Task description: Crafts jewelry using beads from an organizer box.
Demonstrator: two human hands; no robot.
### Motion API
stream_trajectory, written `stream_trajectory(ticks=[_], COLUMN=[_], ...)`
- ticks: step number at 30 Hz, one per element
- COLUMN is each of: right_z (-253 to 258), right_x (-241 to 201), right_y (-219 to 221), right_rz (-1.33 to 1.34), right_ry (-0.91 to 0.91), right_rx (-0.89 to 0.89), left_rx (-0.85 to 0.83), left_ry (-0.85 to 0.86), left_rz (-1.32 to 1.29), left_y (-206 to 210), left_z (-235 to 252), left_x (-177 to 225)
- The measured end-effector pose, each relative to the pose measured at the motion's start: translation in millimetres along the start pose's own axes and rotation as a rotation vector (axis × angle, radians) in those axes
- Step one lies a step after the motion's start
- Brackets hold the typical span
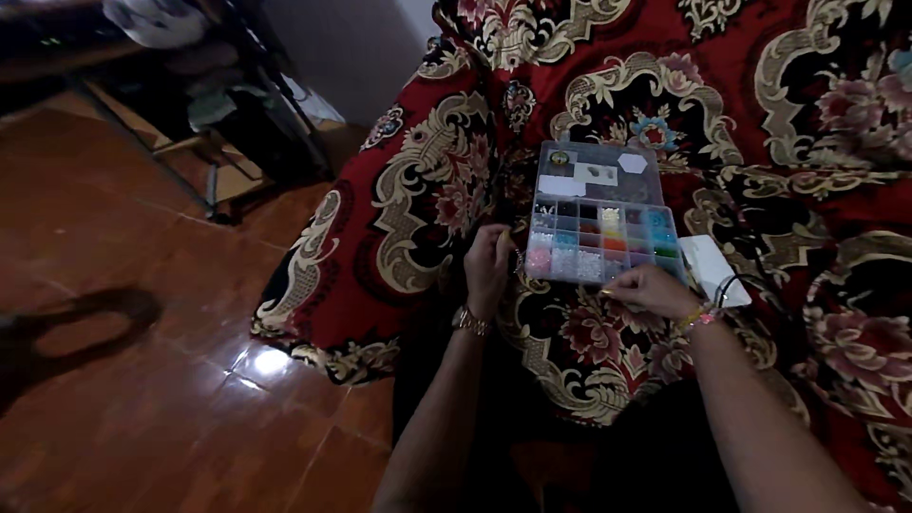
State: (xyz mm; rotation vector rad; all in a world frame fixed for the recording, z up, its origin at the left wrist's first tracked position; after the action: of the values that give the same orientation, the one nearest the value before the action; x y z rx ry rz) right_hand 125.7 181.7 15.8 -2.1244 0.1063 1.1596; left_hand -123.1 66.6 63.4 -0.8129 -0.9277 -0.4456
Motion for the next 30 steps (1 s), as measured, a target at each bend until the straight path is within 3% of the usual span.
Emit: stream_trajectory(ticks=[3,7,12,15,17,19,26,30], right_z=[1.9,-4.9,-8.5,12.1,18.7,15.2,-11.0,-23.6], right_x=[2.4,-2.9,-24.4,-27.8,-28.7,-28.1,29.7,32.8], right_y=[-2.7,-6.4,-17.6,-9.0,-4.5,-5.9,-23.3,-8.0], right_rz=[-0.002,0.113,0.672,0.787,0.786,0.817,1.104,1.116], right_ry=[0.003,-0.059,-0.483,-0.543,-0.494,-0.473,-0.389,-0.439], right_rx=[0.003,-0.114,-0.084,-0.061,-0.043,-0.007,0.478,0.455], left_rx=[-0.2,-0.387,-0.661,-0.76,-0.77,-0.679,-0.574,-0.622], left_ry=[0.12,0.463,0.373,0.242,0.19,0.186,0.236,0.197], left_rz=[0.11,0.274,0.424,0.466,0.415,0.318,0.324,0.435], left_y=[38.2,87.3,120.4,121.2,118.9,110.7,99.3,107.8], left_z=[37.5,43.4,24.2,20.8,17.6,16.2,14.6,6.1], left_x=[26.5,38.7,22.8,17.4,15.4,12.7,10.3,17.0])
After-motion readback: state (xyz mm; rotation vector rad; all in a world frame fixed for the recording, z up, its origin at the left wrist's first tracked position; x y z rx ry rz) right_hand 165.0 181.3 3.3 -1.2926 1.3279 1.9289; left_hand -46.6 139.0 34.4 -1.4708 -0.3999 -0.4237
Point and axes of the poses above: each hand's wrist, its own z-axis towards the middle knuckle, its own y-axis out of the palm, x = y × z, the point moved 8 cm from there along z, towards the middle knuckle
